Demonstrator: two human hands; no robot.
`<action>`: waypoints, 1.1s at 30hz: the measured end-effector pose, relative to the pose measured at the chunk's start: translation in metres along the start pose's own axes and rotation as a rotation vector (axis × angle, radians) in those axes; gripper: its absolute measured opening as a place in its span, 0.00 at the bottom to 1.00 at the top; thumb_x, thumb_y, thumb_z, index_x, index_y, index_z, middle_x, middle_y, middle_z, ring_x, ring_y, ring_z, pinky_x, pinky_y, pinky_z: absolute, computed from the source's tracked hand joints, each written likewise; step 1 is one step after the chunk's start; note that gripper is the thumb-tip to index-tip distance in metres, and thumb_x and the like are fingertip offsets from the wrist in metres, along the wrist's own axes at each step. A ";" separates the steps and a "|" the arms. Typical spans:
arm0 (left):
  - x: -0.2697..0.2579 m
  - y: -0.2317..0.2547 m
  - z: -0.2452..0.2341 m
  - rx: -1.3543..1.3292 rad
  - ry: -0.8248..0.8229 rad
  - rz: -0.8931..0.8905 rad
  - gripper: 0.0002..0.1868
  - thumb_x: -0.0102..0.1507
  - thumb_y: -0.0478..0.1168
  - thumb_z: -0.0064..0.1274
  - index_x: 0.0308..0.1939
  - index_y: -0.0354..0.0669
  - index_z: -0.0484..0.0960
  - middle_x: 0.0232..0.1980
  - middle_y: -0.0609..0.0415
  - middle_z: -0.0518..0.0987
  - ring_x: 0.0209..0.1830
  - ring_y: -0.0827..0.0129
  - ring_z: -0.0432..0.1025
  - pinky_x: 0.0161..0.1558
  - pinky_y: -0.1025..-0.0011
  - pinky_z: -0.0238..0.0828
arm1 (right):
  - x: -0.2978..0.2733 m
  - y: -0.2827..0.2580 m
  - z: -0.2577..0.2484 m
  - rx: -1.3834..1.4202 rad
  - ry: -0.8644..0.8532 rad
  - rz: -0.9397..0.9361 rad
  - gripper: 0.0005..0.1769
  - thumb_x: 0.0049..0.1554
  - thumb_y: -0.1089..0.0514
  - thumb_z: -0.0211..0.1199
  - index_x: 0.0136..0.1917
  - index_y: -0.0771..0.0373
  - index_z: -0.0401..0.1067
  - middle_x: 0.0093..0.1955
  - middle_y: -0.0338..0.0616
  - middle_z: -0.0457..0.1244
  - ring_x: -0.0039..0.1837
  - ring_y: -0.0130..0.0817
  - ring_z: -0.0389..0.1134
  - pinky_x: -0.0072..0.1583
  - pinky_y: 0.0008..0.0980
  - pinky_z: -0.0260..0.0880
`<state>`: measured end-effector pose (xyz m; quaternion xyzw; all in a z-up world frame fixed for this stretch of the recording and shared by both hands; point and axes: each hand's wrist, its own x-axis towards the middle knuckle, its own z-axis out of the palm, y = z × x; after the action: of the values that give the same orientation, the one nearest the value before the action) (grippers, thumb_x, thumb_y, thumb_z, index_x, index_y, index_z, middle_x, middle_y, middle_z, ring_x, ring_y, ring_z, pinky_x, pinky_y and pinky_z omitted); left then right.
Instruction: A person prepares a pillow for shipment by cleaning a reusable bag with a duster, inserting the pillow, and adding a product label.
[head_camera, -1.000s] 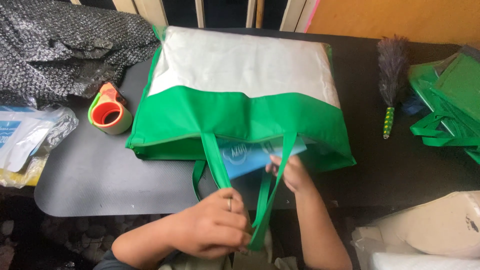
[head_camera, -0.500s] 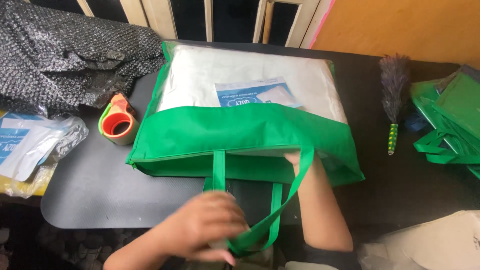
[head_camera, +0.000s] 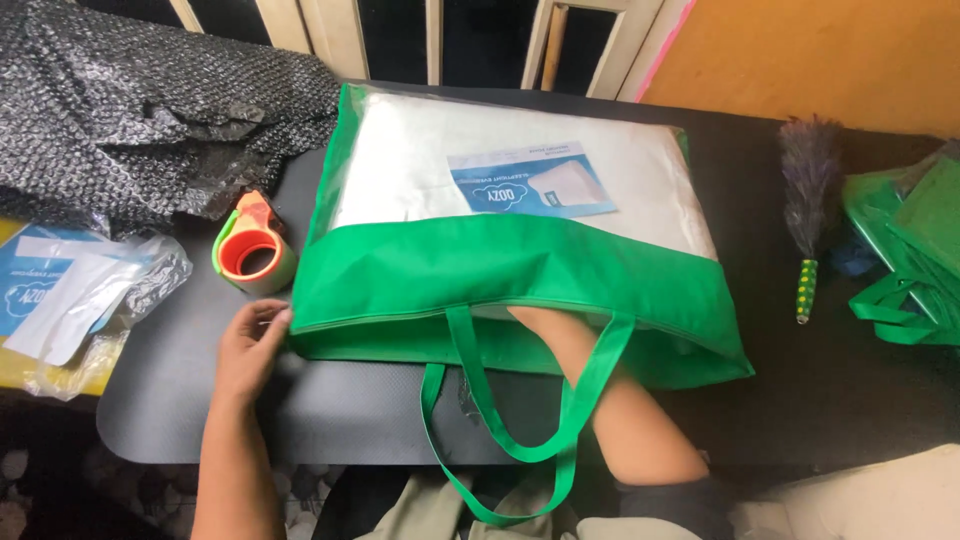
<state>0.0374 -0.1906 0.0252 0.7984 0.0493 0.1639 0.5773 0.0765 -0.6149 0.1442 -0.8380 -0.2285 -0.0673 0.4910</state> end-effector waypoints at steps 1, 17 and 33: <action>0.001 -0.009 0.004 -0.138 -0.066 -0.044 0.15 0.70 0.40 0.58 0.60 0.43 0.79 0.45 0.48 0.78 0.45 0.63 0.74 0.50 0.63 0.73 | 0.004 -0.005 0.003 -0.044 -0.016 -0.040 0.22 0.55 0.33 0.54 0.45 0.52 0.70 0.34 0.35 0.67 0.37 0.27 0.70 0.41 0.22 0.67; 0.004 -0.071 -0.008 -0.497 -0.434 -0.085 0.11 0.55 0.27 0.64 0.40 0.35 0.81 0.32 0.53 0.78 0.32 0.69 0.73 0.37 0.68 0.71 | -0.001 -0.052 0.229 -0.566 -0.011 -0.569 0.35 0.45 0.15 0.51 0.38 0.48 0.63 0.29 0.35 0.60 0.29 0.34 0.63 0.40 0.30 0.68; 0.001 -0.037 -0.026 -0.502 -0.393 -0.024 0.09 0.60 0.42 0.64 0.37 0.48 0.78 0.36 0.59 0.78 0.36 0.78 0.68 0.42 0.79 0.62 | 0.005 -0.050 0.278 -0.746 -0.006 -0.709 0.09 0.54 0.65 0.59 0.37 0.57 0.78 0.33 0.40 0.63 0.35 0.37 0.64 0.36 0.42 0.58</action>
<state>0.0341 -0.1542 -0.0020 0.6467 -0.0958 0.0070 0.7567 0.0278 -0.3553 0.0437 -0.8274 -0.4603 -0.3041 0.1049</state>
